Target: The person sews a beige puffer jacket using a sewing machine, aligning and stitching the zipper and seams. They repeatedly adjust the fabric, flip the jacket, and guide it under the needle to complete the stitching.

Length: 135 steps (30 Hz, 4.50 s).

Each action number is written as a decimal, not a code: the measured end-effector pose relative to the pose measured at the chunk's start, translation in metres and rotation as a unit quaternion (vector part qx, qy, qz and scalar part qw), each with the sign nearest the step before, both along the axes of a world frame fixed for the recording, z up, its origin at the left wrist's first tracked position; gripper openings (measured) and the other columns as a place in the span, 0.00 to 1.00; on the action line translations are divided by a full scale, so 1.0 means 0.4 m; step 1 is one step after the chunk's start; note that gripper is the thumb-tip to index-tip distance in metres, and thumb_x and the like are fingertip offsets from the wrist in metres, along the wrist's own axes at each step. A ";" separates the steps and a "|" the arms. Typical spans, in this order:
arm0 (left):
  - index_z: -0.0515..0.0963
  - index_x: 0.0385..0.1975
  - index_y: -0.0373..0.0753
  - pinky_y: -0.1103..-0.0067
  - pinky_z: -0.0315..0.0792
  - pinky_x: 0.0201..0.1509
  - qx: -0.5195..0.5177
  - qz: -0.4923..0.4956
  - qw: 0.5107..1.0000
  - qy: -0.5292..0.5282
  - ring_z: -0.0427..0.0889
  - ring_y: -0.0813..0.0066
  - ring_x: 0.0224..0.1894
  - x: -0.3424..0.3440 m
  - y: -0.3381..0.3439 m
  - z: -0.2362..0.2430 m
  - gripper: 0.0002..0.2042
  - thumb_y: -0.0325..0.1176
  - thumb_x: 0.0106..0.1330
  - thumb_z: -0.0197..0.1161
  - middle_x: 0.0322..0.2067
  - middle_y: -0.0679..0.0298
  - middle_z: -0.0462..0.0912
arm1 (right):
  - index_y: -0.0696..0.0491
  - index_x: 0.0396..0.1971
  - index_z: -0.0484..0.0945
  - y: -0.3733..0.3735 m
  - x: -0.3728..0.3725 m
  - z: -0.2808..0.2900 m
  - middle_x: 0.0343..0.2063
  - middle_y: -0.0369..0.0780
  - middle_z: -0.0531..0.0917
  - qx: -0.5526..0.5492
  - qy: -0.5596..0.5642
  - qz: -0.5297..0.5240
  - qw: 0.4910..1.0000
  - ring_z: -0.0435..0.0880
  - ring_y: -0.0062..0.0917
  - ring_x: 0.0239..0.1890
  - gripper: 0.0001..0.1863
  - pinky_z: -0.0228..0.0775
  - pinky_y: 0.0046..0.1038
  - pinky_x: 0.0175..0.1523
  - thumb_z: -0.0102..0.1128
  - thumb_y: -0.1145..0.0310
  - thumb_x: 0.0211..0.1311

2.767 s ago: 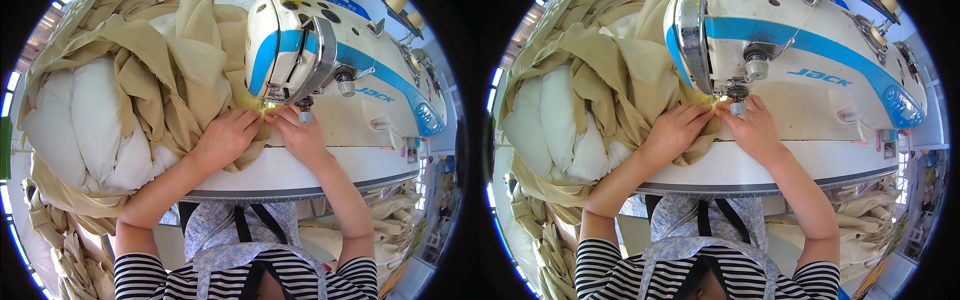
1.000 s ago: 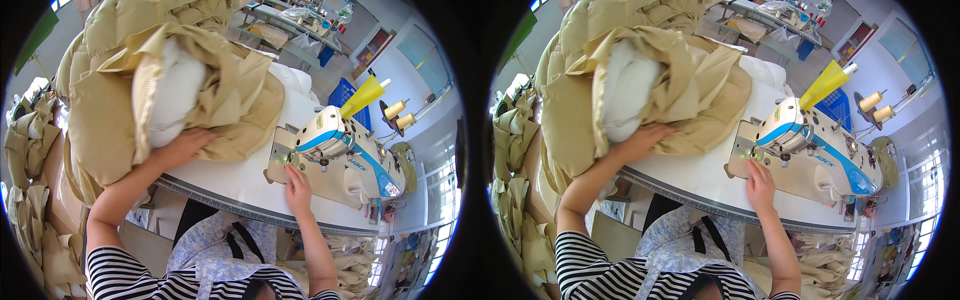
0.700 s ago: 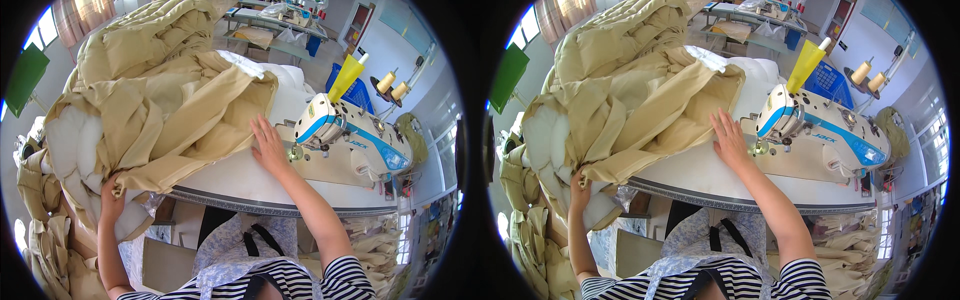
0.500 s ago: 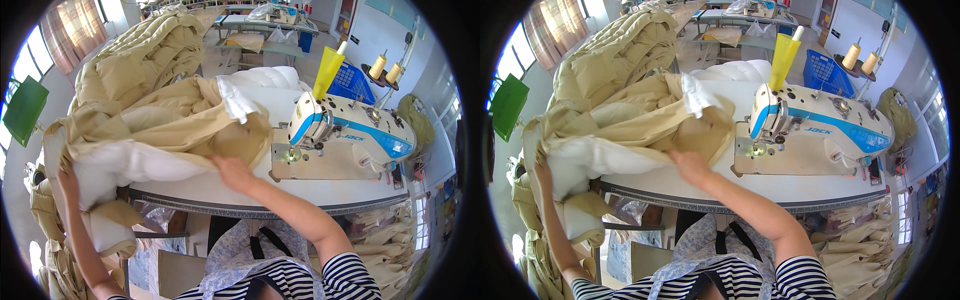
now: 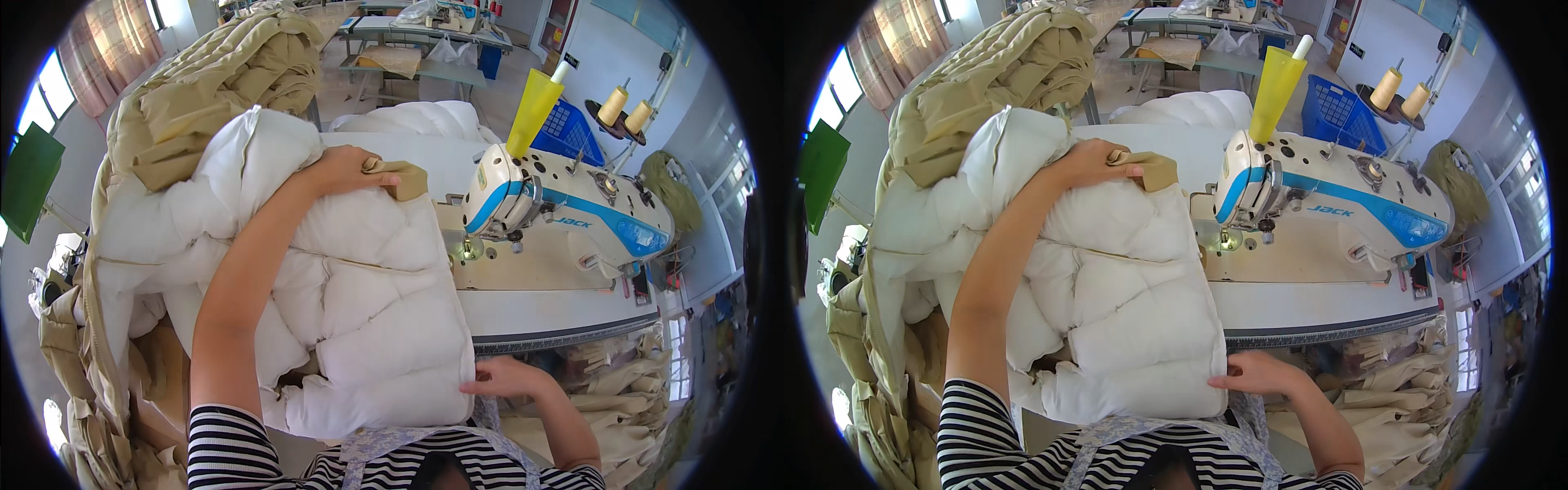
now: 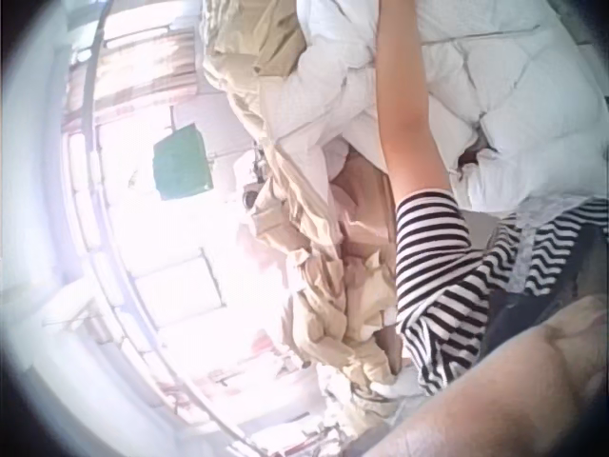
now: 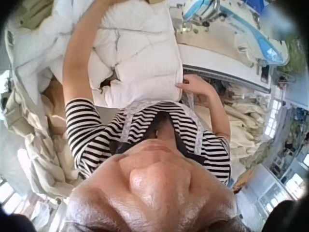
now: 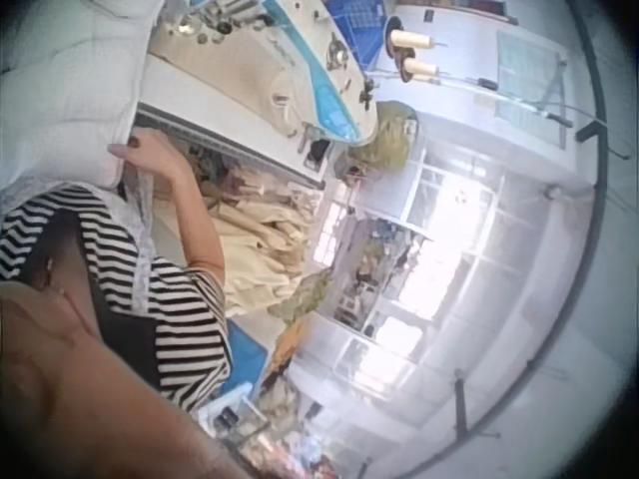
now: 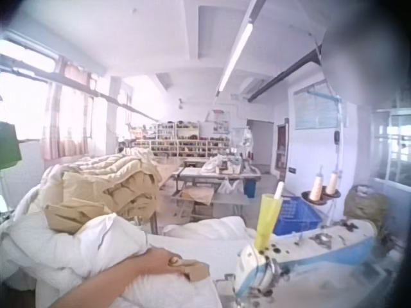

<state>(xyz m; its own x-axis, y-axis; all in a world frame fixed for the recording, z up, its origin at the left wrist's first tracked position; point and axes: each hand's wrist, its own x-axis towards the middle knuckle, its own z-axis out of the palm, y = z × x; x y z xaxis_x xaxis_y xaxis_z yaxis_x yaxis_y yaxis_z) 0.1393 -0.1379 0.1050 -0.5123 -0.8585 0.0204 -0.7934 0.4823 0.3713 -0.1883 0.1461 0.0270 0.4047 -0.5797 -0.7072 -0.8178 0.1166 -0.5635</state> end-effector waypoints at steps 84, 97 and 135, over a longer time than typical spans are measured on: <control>0.79 0.42 0.43 0.90 0.70 0.38 -0.155 0.028 0.843 0.515 0.77 0.92 0.36 0.273 0.411 0.462 0.06 0.35 0.70 0.65 0.35 0.76 0.81 | 0.61 0.23 0.78 0.025 0.161 0.112 0.26 0.40 0.77 -0.544 -0.277 -0.112 0.784 0.76 0.32 0.22 0.16 0.70 0.29 0.28 0.69 0.63 0.60; 0.81 0.33 0.40 0.80 0.71 0.35 -0.370 0.107 0.919 0.089 0.78 0.82 0.34 0.077 0.302 0.673 0.04 0.29 0.70 0.59 0.31 0.70 0.82 | 0.61 0.41 0.81 0.149 0.160 0.095 0.35 0.31 0.83 0.033 -0.620 -0.092 0.778 0.76 0.11 0.36 0.16 0.69 0.18 0.38 0.53 0.62 0.76; 0.82 0.36 0.39 0.89 0.61 0.30 0.053 -0.035 0.910 0.410 0.65 0.92 0.27 -0.154 0.312 0.020 0.04 0.26 0.64 0.70 0.22 0.79 0.71 | 0.54 0.24 0.81 -0.112 0.150 -0.057 0.26 0.34 0.79 -0.565 -0.201 -0.330 0.729 0.80 0.28 0.31 0.09 0.70 0.28 0.33 0.72 0.66 0.56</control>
<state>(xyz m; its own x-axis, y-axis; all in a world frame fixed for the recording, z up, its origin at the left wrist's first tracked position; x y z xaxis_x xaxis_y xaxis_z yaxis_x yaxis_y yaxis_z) 0.0775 -0.0131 0.1129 -0.4153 -0.8444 0.3385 -0.1978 0.4470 0.8724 -0.1284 0.1014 0.0042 -0.1826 -0.8630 0.4710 -0.5354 -0.3145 -0.7839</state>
